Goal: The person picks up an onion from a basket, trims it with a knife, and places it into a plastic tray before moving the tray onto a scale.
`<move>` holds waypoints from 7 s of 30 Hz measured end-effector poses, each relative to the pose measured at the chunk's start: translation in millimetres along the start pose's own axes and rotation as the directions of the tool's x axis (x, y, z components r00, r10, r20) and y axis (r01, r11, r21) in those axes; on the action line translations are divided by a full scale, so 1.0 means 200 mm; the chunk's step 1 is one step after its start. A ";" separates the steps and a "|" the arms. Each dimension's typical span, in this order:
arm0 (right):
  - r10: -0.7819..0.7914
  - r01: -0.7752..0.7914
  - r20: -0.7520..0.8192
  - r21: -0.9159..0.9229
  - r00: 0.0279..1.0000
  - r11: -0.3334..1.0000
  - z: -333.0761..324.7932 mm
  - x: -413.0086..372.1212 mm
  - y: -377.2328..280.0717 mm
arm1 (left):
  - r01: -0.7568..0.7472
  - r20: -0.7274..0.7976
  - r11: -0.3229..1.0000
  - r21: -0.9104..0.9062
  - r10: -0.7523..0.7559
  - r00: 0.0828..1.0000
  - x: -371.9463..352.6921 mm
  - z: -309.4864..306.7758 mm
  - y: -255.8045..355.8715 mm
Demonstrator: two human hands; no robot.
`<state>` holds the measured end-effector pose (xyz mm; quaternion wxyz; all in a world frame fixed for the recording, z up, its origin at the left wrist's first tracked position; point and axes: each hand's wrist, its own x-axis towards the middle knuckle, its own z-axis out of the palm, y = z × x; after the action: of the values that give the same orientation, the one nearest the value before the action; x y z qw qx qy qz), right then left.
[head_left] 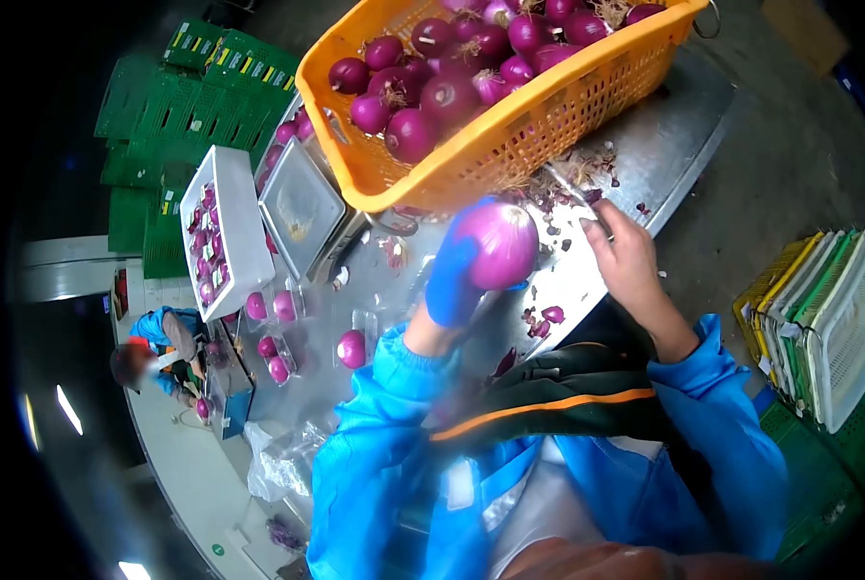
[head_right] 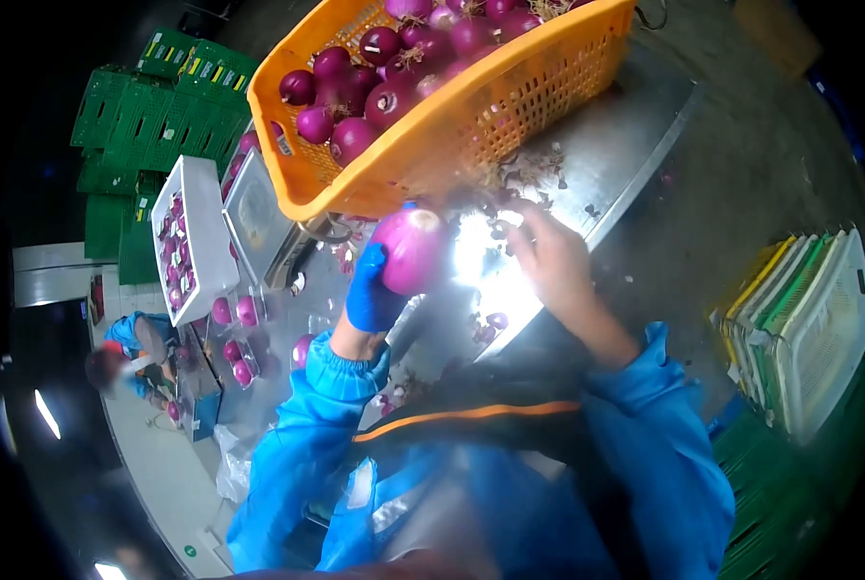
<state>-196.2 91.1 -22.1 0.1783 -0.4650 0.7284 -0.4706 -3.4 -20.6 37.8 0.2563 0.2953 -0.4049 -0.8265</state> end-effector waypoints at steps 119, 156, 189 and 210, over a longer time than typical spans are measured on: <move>0.015 0.209 0.887 -0.126 0.462 0.970 2.12 -0.04 -1.00 | 0.240 -0.321 0.216 0.946 0.704 0.633 -1.22 -1.90 -0.38; -0.051 -0.161 0.376 0.510 0.925 0.845 1.17 -0.08 -0.94 | -0.108 0.133 0.575 0.811 -0.001 0.991 -0.59 -1.11 0.24; 0.312 -0.517 0.462 0.427 0.830 0.742 0.42 -0.16 -0.20 | 0.247 -0.019 -0.204 0.948 0.734 0.679 -0.65 -1.29 0.16; 0.296 -0.397 0.296 0.381 0.908 0.835 0.18 -0.01 0.32 | 0.180 -0.125 -0.613 0.769 0.133 0.983 1.81 -0.68 0.17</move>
<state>-202.6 81.9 -94.1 0.4409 -0.3232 0.6528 -0.5243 -153.5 -349.6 -103.2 -0.1422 0.4407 -0.8859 0.0256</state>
